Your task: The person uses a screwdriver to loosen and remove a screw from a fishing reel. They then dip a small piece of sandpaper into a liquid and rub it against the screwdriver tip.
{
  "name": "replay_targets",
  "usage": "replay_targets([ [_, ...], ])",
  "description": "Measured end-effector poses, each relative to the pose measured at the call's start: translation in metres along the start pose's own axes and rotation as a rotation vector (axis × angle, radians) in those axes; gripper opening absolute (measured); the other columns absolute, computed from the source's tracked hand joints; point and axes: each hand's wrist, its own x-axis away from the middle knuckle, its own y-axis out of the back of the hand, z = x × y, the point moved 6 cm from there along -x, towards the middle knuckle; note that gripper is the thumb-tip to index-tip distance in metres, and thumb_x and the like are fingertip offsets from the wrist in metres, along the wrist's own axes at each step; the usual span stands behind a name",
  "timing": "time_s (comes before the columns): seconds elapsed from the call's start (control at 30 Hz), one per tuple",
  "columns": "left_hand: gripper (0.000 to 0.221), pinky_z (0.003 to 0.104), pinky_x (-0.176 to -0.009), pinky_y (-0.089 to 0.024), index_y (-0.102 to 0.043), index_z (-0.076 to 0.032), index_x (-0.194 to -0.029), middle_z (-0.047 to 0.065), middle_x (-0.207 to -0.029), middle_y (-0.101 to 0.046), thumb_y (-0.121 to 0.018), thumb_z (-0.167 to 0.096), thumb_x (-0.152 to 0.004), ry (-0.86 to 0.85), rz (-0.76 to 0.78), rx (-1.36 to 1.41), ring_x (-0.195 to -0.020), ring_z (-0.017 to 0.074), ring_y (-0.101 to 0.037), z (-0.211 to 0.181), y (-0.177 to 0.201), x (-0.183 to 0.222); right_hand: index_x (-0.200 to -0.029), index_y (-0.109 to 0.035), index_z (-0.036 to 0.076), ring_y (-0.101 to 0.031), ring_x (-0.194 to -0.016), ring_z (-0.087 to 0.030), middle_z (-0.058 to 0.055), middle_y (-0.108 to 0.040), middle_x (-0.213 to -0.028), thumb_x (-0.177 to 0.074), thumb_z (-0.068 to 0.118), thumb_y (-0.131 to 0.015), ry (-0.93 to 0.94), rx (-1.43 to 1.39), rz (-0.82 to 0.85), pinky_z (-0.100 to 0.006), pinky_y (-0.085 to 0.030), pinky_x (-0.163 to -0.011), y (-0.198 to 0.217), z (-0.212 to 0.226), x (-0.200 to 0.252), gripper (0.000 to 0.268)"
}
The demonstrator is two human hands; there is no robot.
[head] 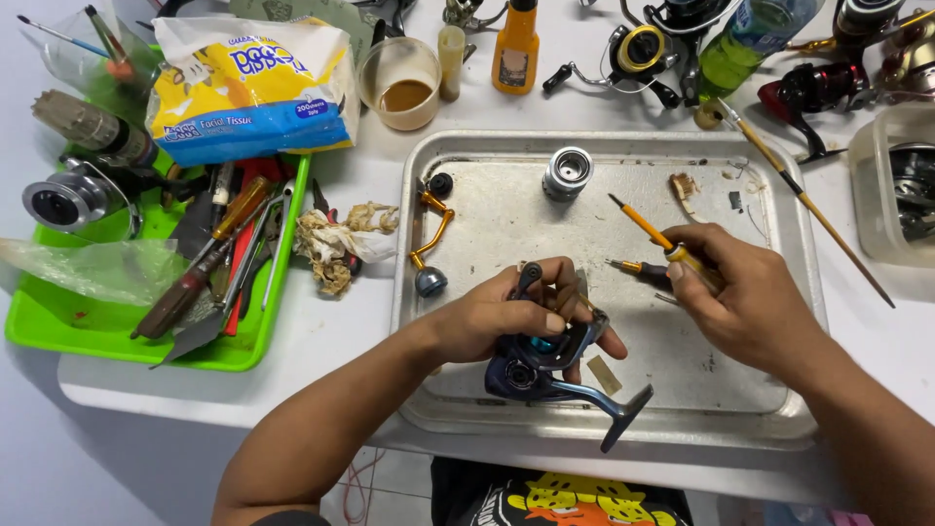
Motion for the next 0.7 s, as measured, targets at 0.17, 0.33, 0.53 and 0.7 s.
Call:
replay_targets([
  [0.17, 0.020, 0.046, -0.090, -0.060, -0.048, -0.004, -0.107, 0.039, -0.122, -0.062, -0.063, -0.014, -0.097, -0.028, -0.107, -0.054, -0.110, 0.0417, -0.064, 0.000, -0.001, -0.002, -0.118, -0.057, 0.003, -0.055, -0.062, -0.018, -0.008, -0.061, -0.081, -0.101, 0.018, -0.052, -0.068, -0.580, 0.131, -0.032, -0.048, -0.058, -0.013, 0.003, 0.011, 0.023],
  [0.33, 0.021, 0.035, -0.086, -0.059, -0.045, -0.010, -0.093, 0.023, -0.115, -0.068, -0.062, -0.021, -0.099, -0.096, -0.344, -0.316, -0.087, 0.0218, -0.064, 0.000, 0.006, -0.004, -0.112, -0.062, 0.005, -0.043, -0.056, -0.014, -0.005, -0.050, -0.077, -0.092, 0.026, -0.066, -0.158, -0.651, 0.196, -0.027, -0.039, -0.047, -0.022, 0.005, 0.019, 0.029],
  [0.53, 0.041, 0.030, -0.059, -0.051, -0.038, -0.013, -0.115, 0.006, -0.107, -0.051, -0.064, -0.034, -0.092, -0.042, -0.518, -0.590, -0.075, 0.0144, -0.054, -0.010, 0.001, -0.006, -0.107, -0.061, 0.010, -0.067, -0.071, -0.015, -0.004, -0.076, -0.090, -0.088, 0.029, -0.074, -0.182, -0.324, 0.000, -0.030, -0.052, -0.065, -0.011, 0.018, 0.008, 0.030],
  [0.7, 0.054, 0.034, -0.113, -0.038, -0.044, -0.013, -0.140, 0.008, -0.125, -0.046, -0.050, -0.048, -0.099, -0.124, -0.477, -0.959, -0.124, 0.0183, -0.050, -0.026, -0.013, -0.016, -0.108, -0.064, 0.012, -0.068, -0.097, -0.016, -0.003, -0.074, -0.106, -0.092, 0.032, -0.069, -0.164, -0.382, -0.008, -0.032, -0.049, -0.087, -0.010, 0.015, -0.002, 0.026],
])
